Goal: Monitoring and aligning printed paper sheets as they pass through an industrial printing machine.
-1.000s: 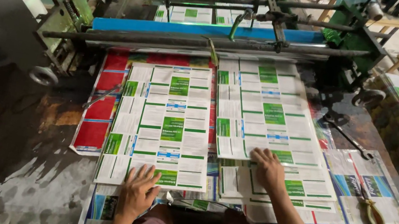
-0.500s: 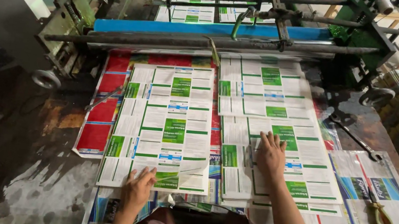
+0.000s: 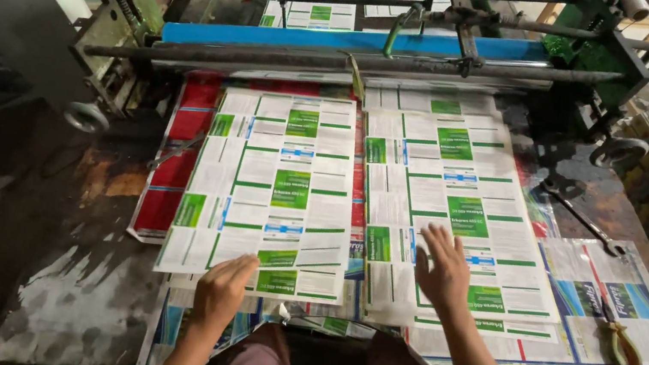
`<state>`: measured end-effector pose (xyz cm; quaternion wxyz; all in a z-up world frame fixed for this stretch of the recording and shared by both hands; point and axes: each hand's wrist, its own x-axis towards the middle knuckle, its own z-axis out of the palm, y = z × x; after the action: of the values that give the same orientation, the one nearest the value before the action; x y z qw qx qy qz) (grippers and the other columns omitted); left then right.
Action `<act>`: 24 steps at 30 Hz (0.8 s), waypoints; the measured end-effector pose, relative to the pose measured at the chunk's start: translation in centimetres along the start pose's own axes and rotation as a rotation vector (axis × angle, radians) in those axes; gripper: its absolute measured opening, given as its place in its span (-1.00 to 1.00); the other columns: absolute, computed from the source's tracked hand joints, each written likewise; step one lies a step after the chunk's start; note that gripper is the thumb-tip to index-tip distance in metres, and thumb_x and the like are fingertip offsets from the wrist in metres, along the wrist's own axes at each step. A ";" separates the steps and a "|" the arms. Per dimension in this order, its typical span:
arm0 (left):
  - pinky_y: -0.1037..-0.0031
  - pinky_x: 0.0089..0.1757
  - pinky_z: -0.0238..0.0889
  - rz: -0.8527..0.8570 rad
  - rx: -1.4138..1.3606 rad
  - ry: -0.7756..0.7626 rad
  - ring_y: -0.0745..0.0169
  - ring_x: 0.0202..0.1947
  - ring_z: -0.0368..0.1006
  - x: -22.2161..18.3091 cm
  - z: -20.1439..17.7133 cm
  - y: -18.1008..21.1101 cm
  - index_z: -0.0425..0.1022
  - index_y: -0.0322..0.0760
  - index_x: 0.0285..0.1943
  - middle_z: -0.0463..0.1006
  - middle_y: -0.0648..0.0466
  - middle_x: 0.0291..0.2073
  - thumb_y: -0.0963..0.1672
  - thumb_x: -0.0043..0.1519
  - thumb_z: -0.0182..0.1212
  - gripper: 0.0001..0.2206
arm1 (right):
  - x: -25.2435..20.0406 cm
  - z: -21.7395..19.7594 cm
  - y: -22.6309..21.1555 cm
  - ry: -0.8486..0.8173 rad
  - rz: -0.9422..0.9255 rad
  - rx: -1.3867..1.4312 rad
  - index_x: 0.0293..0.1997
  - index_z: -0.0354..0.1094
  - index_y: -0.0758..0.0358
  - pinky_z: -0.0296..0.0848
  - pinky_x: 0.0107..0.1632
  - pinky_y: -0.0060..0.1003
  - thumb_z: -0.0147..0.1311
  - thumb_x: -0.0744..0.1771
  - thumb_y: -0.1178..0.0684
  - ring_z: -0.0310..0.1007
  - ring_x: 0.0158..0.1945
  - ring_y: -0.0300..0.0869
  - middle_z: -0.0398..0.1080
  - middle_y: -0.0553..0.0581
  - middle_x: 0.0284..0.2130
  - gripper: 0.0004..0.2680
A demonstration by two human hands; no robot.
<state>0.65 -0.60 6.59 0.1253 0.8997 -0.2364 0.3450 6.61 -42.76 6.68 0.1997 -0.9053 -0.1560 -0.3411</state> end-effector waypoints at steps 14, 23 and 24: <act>0.22 -0.07 0.53 0.086 0.008 0.070 0.02 -0.06 0.64 4.9 11.4 -8.2 0.67 -0.32 -0.03 0.69 -0.08 -0.08 -0.35 0.02 0.29 -0.66 | -11.2 -3.8 2.3 -0.261 -0.081 -0.026 0.24 0.35 0.10 0.19 0.38 0.20 0.20 0.29 -0.12 0.22 0.41 0.22 0.32 0.25 0.29 -0.61; -0.13 0.23 0.25 -0.127 0.013 -0.332 -0.17 0.25 0.42 7.6 11.9 -5.6 0.43 -0.37 0.27 0.46 -0.18 0.28 -0.23 0.30 0.10 -0.66 | -9.0 -4.9 1.8 -0.579 -0.009 -0.054 0.00 0.30 -0.09 0.43 -0.02 -0.12 0.20 0.14 0.11 0.34 0.00 -0.05 0.37 -0.07 0.07 -0.63; -0.06 0.27 0.21 -0.174 -0.033 -0.368 -0.19 0.30 0.35 7.0 10.9 -4.6 0.41 -0.31 0.31 0.42 -0.13 0.31 -0.19 0.33 0.09 -0.65 | -9.4 -4.4 2.5 -0.575 0.036 -0.092 0.07 0.33 -0.17 0.49 -0.04 -0.07 0.17 0.21 0.00 0.39 0.08 0.02 0.39 -0.11 0.13 -0.68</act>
<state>13.66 -3.30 3.05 0.1239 0.9624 -0.1825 0.1586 -1.58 -48.40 2.70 0.1120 -0.9755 -0.1746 -0.0737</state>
